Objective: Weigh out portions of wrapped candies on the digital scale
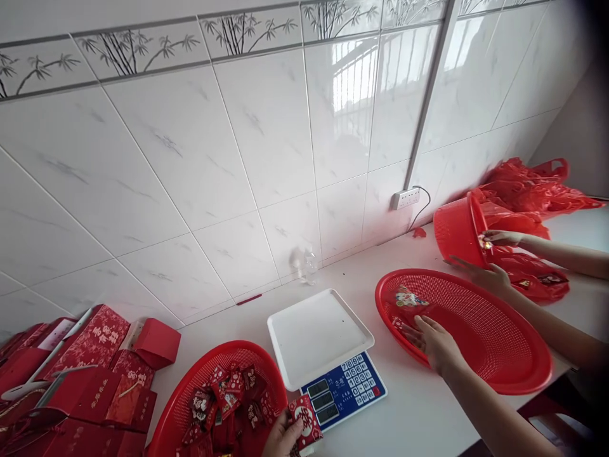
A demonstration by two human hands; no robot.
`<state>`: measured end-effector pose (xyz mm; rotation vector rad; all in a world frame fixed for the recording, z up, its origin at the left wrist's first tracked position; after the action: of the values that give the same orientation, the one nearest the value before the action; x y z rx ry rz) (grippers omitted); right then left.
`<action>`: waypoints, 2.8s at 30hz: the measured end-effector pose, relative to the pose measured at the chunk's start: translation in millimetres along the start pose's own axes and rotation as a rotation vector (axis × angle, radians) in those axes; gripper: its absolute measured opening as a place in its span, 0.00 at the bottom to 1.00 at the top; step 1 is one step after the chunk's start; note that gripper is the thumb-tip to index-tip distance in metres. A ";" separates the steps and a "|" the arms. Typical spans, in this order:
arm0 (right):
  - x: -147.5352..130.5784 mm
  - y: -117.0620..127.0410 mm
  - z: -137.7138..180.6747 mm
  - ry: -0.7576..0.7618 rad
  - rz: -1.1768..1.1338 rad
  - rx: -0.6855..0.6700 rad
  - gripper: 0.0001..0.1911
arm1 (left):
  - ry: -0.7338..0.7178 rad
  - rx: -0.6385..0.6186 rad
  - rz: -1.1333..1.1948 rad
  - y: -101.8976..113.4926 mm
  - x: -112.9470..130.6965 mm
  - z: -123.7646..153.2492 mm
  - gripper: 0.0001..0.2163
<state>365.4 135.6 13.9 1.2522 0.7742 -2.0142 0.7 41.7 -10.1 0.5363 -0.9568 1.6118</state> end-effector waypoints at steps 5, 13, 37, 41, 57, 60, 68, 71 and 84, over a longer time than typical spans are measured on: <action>16.3 -43.2 70.1 -0.257 0.076 -0.441 0.19 | -0.062 -0.161 -0.018 -34.5 25.4 11.9 0.23; 65.4 -117.4 140.7 -0.347 0.346 -1.034 0.17 | -0.110 -0.114 -0.238 -44.0 27.7 10.2 0.29; 84.9 -124.5 169.5 -0.511 0.210 -1.050 0.18 | -0.231 0.177 -0.152 -26.4 25.4 2.1 0.20; 83.8 -122.2 161.3 -0.446 0.303 -1.092 0.13 | -0.189 0.148 -0.169 -23.1 19.3 1.3 0.18; 70.9 -129.6 79.6 0.120 0.858 -0.692 0.23 | -0.128 0.283 -0.040 30.4 14.6 4.6 0.23; 62.8 -127.0 71.1 0.273 0.952 -0.631 0.26 | -0.115 0.297 -0.023 45.7 12.7 3.2 0.24; 72.0 -130.6 81.4 0.542 1.438 -0.809 0.26 | -0.072 0.426 -0.049 75.7 3.1 8.0 0.24; 76.3 -133.4 78.4 0.555 1.469 -0.795 0.27 | -0.088 0.444 -0.148 80.0 1.9 8.2 0.22; 81.3 -136.6 63.8 0.608 1.497 -0.778 0.32 | -0.072 0.616 -1.250 121.4 1.7 -1.5 0.22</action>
<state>198.1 156.1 -16.5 1.2613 0.4685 -0.0973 -115.2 39.1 -46.0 1.2915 -0.0108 0.6764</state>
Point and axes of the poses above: each hand's wrist, its own z-axis away from the middle knuckle, its own y-axis out of the back of the hand, x = y × z, the point moved 3 cm from there along -z, towards the middle knuckle, and after that the axes turned 7 degrees about -z, right-handed, at the moved point
